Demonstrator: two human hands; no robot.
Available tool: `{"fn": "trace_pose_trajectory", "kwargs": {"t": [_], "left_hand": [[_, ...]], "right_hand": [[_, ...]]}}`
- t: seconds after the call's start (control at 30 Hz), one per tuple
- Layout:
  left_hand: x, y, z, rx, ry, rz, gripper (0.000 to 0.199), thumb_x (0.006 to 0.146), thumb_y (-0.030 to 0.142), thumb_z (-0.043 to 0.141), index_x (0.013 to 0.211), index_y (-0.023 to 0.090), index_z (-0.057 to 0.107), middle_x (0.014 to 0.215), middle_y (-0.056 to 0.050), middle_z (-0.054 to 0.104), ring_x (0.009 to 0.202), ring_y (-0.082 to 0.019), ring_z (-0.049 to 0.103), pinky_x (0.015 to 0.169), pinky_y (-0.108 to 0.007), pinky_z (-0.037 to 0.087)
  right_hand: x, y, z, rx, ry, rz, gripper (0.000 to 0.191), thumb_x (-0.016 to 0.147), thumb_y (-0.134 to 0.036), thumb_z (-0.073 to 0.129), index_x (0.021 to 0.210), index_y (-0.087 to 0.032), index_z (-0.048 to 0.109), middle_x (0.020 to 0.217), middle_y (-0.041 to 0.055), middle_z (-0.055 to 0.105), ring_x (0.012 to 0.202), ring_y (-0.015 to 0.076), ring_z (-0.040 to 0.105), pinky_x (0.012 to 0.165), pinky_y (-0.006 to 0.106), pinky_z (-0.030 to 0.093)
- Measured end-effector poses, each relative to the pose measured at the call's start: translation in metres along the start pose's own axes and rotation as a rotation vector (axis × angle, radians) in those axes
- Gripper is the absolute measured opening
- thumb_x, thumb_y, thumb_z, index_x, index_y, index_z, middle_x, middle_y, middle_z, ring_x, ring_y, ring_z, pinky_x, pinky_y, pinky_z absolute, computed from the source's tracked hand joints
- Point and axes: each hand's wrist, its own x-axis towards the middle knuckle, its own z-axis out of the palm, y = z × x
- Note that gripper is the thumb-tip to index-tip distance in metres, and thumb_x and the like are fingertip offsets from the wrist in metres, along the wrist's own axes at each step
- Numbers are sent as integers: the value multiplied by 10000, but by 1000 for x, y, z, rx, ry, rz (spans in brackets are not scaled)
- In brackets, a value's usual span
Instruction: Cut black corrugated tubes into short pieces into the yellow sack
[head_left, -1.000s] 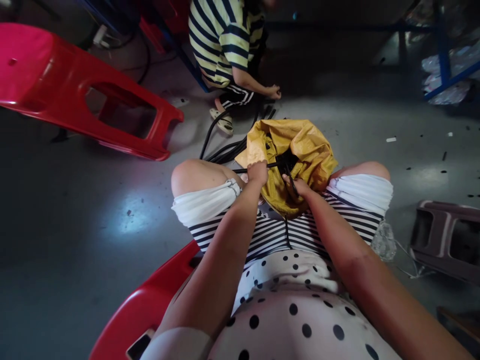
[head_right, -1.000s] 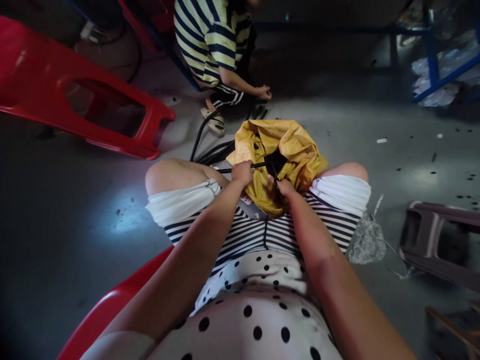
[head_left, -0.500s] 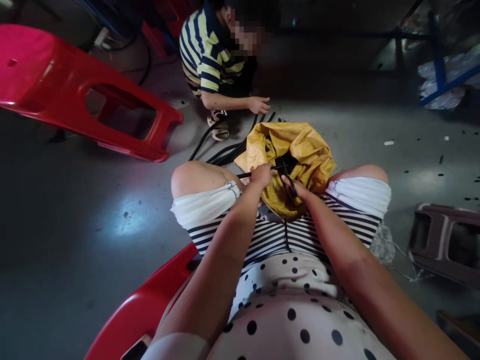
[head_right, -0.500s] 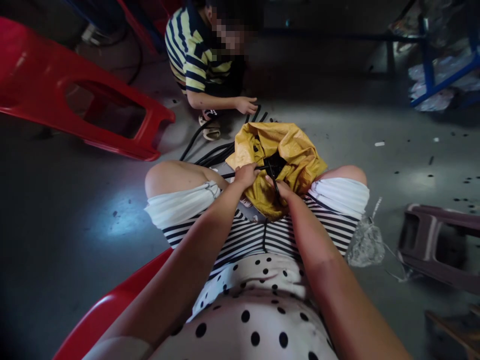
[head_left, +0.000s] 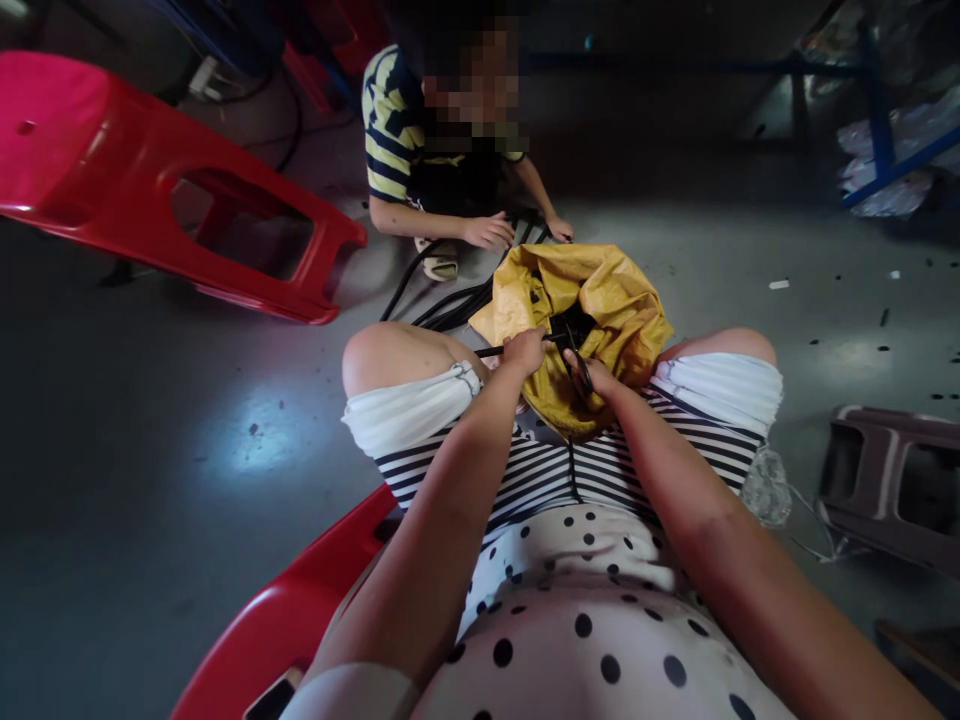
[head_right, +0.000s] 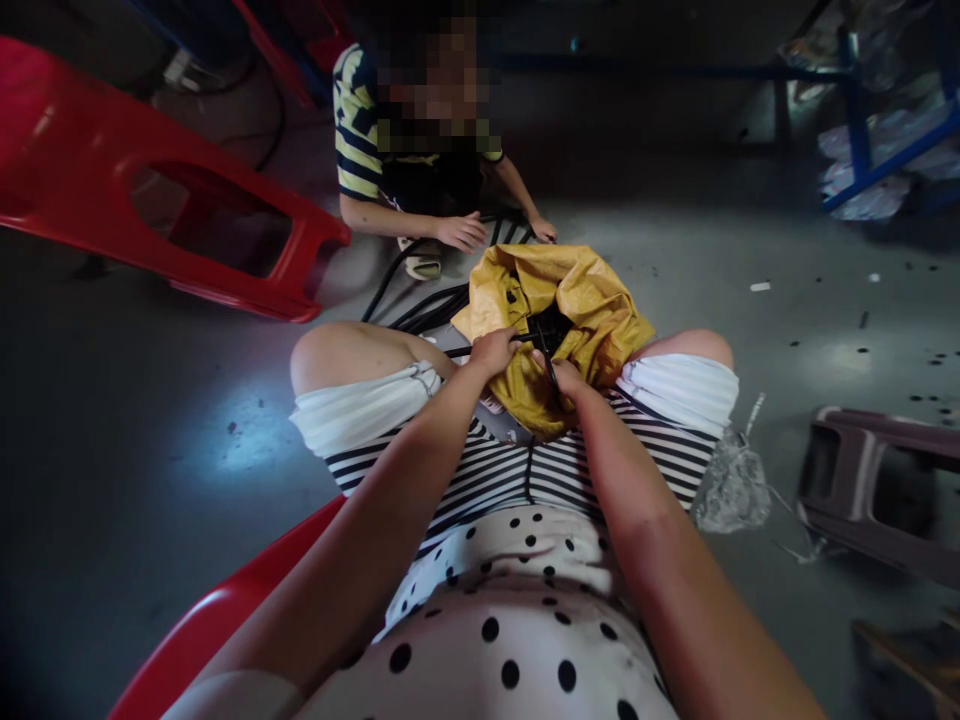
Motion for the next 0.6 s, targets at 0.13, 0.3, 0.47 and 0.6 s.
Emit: {"fn": "trace_pose_trajectory", "kwargs": {"t": [0.13, 0.3, 0.47, 0.6], "left_hand": [[0, -2, 0, 29, -32, -12, 333, 1019, 339, 488, 1300, 285, 659, 1356, -71, 706, 1279, -264, 630, 1050, -381, 456], [0, -5, 1, 51, -58, -23, 326, 1017, 331, 479, 1269, 263, 675, 1309, -105, 722, 1245, -284, 650, 1043, -412, 465], [2, -8, 2, 77, -84, -41, 329, 1018, 338, 477, 1273, 262, 669, 1318, -109, 719, 1252, -288, 648, 1041, -423, 466], [2, -9, 3, 83, -107, -34, 329, 1013, 336, 487, 1285, 266, 659, 1338, -107, 710, 1261, -289, 645, 1033, -422, 469]], "right_hand": [[1, -2, 1, -32, 17, 12, 701, 900, -816, 462, 673, -172, 621, 640, 81, 592, 666, 202, 566, 697, 315, 483], [-3, -4, 1, -88, 19, 0, 672, 891, -785, 505, 600, -183, 570, 580, 42, 518, 622, 174, 494, 646, 301, 459], [-4, -4, 2, -124, 8, -7, 629, 917, -714, 524, 617, -165, 591, 568, 28, 514, 632, 166, 502, 662, 285, 449], [-4, -4, 1, -138, 9, 9, 657, 909, -739, 519, 600, -163, 593, 556, 41, 534, 613, 166, 505, 643, 283, 442]]}}
